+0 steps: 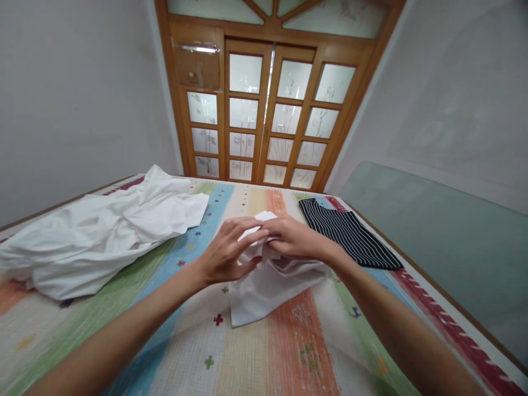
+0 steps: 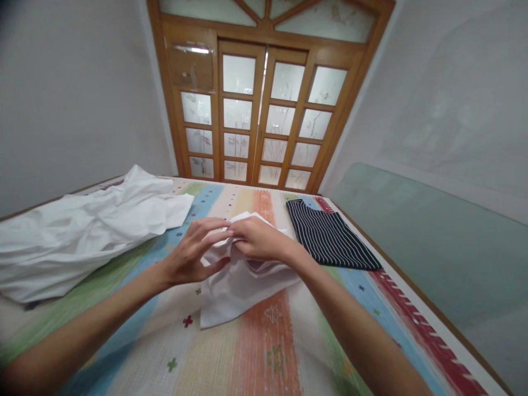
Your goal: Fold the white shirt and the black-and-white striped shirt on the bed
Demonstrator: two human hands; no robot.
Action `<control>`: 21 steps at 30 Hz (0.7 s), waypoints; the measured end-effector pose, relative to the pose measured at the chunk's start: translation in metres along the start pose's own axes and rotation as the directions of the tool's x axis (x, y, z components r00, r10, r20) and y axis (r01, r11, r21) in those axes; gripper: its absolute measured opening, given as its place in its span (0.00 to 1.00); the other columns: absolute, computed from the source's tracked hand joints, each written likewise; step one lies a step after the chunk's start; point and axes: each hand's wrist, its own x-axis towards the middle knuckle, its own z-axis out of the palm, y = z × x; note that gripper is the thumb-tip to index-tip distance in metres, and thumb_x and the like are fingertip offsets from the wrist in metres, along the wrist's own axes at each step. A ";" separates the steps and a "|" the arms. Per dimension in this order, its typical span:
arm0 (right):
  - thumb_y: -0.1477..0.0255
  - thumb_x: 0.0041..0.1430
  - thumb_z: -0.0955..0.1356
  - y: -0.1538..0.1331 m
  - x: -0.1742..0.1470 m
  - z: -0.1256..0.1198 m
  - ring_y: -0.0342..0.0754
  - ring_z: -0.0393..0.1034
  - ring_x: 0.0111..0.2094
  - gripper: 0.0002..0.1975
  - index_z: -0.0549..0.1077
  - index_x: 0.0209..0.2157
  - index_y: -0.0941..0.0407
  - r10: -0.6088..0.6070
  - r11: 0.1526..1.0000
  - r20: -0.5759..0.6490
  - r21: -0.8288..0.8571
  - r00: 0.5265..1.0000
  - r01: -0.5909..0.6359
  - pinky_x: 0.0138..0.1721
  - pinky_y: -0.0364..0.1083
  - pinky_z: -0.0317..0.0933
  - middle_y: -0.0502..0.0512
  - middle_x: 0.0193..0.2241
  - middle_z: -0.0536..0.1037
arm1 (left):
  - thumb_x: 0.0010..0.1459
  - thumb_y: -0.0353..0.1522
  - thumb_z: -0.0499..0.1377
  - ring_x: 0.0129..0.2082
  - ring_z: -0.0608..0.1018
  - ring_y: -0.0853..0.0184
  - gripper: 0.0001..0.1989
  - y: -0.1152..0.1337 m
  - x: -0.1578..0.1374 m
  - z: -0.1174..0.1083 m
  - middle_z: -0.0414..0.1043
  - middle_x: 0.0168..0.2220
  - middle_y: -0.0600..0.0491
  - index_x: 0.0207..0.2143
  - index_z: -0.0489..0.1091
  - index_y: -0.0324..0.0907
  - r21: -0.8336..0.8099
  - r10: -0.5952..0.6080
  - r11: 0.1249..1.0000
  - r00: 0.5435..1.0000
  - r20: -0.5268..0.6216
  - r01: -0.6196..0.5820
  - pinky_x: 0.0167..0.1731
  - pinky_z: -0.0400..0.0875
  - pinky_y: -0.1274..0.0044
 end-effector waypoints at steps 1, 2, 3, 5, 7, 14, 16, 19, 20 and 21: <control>0.84 0.47 0.62 0.001 -0.001 0.003 0.45 0.69 0.33 0.13 0.74 0.30 0.56 0.017 1.000 -0.052 0.023 0.999 -0.016 0.37 0.43 0.60 0.52 0.31 0.78 | 0.56 0.33 0.62 0.55 0.69 0.55 0.24 0.000 0.000 -0.001 0.67 0.54 0.43 0.55 0.61 0.45 -0.060 -0.046 0.997 0.998 0.041 0.049 0.55 0.61 0.62; 0.83 0.48 0.62 0.003 -0.003 0.006 0.45 0.69 0.33 0.12 0.74 0.31 0.57 0.049 0.998 -0.113 0.044 0.992 -0.044 0.37 0.43 0.60 0.52 0.31 0.78 | 0.58 0.34 0.61 0.52 0.72 0.56 0.23 -0.001 -0.001 -0.001 0.69 0.51 0.44 0.55 0.60 0.44 -0.127 -0.128 0.983 0.989 0.075 0.136 0.52 0.64 0.64; 0.82 0.48 0.63 0.005 -0.005 0.008 0.45 0.69 0.32 0.11 0.73 0.32 0.57 0.090 0.995 -0.181 0.067 0.979 -0.079 0.36 0.43 0.60 0.52 0.31 0.78 | 0.59 0.36 0.60 0.46 0.75 0.58 0.24 -0.003 -0.003 -0.001 0.72 0.47 0.45 0.56 0.58 0.43 -0.192 -0.222 0.951 0.969 0.112 0.241 0.47 0.67 0.67; 0.81 0.50 0.64 0.011 -0.009 0.012 0.44 0.69 0.31 0.09 0.73 0.34 0.57 0.181 0.981 -0.317 0.121 0.931 -0.150 0.34 0.42 0.60 0.52 0.30 0.77 | 0.59 0.38 0.61 0.36 0.77 0.63 0.28 -0.007 -0.006 0.002 0.74 0.41 0.48 0.57 0.54 0.43 -0.269 -0.367 0.870 0.907 0.209 0.414 0.37 0.70 0.72; 0.79 0.52 0.65 0.013 -0.013 0.016 0.44 0.70 0.31 0.07 0.72 0.34 0.57 0.243 0.968 -0.420 0.162 0.874 -0.191 0.34 0.42 0.60 0.51 0.30 0.77 | 0.54 0.40 0.64 0.33 0.76 0.63 0.33 -0.011 -0.009 0.006 0.74 0.40 0.49 0.58 0.53 0.43 -0.264 -0.403 0.835 0.864 0.303 0.483 0.34 0.68 0.73; 0.65 0.54 0.70 0.000 -0.020 0.035 0.53 0.70 0.41 0.15 0.69 0.42 0.56 0.418 0.906 -0.602 0.224 0.681 -0.359 0.43 0.52 0.63 0.59 0.40 0.75 | 0.59 0.39 0.58 0.20 0.69 0.72 0.25 -0.014 -0.009 0.024 0.68 0.25 0.59 0.55 0.53 0.42 -0.482 -0.517 0.635 0.795 0.317 0.604 0.22 0.62 0.81; 0.61 0.50 0.73 0.002 -0.030 0.041 0.55 0.69 0.45 0.27 0.66 0.50 0.55 0.436 0.897 -0.561 0.204 0.704 -0.392 0.46 0.55 0.63 0.62 0.46 0.73 | 0.59 0.42 0.59 0.16 0.66 0.74 0.27 -0.013 -0.007 0.022 0.65 0.22 0.61 0.54 0.50 0.42 -0.616 -0.572 0.467 0.748 0.337 0.634 0.17 0.57 0.84; 0.60 0.44 0.75 0.013 -0.053 0.056 0.58 0.67 0.49 0.35 0.65 0.53 0.55 0.458 0.888 -0.316 0.126 0.831 -0.442 0.48 0.57 0.62 0.63 0.49 0.71 | 0.55 0.44 0.62 0.15 0.66 0.75 0.30 -0.012 -0.003 0.012 0.66 0.22 0.62 0.51 0.50 0.44 -0.741 -0.642 0.285 0.695 0.324 0.608 0.15 0.56 0.86; 0.61 0.43 0.76 0.018 -0.062 0.062 0.58 0.67 0.49 0.34 0.67 0.51 0.55 0.478 0.878 -0.223 0.088 0.850 -0.470 0.48 0.56 0.61 0.62 0.48 0.72 | 0.54 0.43 0.64 0.15 0.67 0.75 0.30 -0.012 -0.002 0.007 0.67 0.23 0.61 0.51 0.51 0.45 -0.770 -0.664 0.247 0.682 0.307 0.588 0.16 0.58 0.87; 0.63 0.42 0.76 0.023 -0.071 0.067 0.58 0.68 0.48 0.30 0.69 0.48 0.56 0.503 0.864 -0.146 0.051 0.852 -0.501 0.47 0.55 0.62 0.62 0.47 0.73 | 0.52 0.42 0.65 0.16 0.68 0.75 0.31 -0.012 -0.001 0.001 0.68 0.24 0.61 0.50 0.52 0.46 -0.796 -0.685 0.219 0.670 0.286 0.564 0.16 0.59 0.87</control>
